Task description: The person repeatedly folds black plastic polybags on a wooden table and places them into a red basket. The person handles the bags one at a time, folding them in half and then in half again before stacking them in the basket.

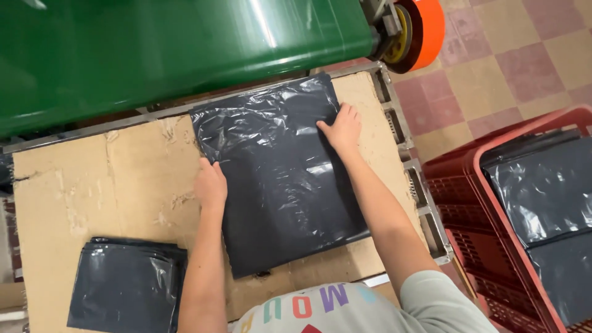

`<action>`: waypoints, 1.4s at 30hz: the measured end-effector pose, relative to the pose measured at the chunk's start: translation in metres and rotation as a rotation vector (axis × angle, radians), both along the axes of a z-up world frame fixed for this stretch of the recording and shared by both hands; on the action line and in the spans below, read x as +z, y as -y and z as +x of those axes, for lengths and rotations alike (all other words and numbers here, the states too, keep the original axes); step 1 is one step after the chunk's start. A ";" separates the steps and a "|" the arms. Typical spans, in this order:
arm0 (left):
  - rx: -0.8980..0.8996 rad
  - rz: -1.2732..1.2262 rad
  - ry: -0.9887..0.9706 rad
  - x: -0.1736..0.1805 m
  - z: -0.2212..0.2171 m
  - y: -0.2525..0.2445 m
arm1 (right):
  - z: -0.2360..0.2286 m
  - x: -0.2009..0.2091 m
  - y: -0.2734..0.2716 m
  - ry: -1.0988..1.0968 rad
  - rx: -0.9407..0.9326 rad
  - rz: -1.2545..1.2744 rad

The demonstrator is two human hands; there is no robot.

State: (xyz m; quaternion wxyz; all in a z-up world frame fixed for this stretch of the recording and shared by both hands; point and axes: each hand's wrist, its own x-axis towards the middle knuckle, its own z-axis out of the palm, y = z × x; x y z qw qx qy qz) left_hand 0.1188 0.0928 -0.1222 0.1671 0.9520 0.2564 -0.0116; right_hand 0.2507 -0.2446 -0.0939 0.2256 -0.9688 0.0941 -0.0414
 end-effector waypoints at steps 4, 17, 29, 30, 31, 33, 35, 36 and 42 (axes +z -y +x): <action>-0.056 0.049 0.015 -0.017 0.009 -0.006 | 0.031 -0.014 0.001 -0.155 -0.055 -0.041; -0.814 0.006 0.327 0.012 -0.041 0.129 | 0.078 -0.028 0.004 -0.129 0.048 0.494; 0.238 -1.817 0.248 -0.088 -0.053 0.019 | -0.186 0.069 0.082 0.293 0.601 0.684; 0.237 -1.819 0.236 -0.077 -0.057 0.003 | -0.195 0.058 0.088 0.291 0.591 0.682; 0.305 -1.797 0.191 -0.066 -0.060 -0.012 | -0.205 0.047 0.095 0.255 0.560 0.627; 0.366 -1.774 0.130 -0.043 -0.069 -0.023 | -0.217 0.026 0.105 0.218 0.513 0.567; 0.490 -1.716 0.048 -0.017 -0.082 -0.018 | -0.219 0.005 0.112 0.181 0.485 0.456; 0.488 -1.716 0.045 -0.023 -0.085 -0.017 | -0.220 -0.001 0.115 0.182 0.482 0.456; 0.330 -1.090 0.069 -0.008 -0.100 -0.002 | -0.219 0.000 0.137 0.038 0.502 0.212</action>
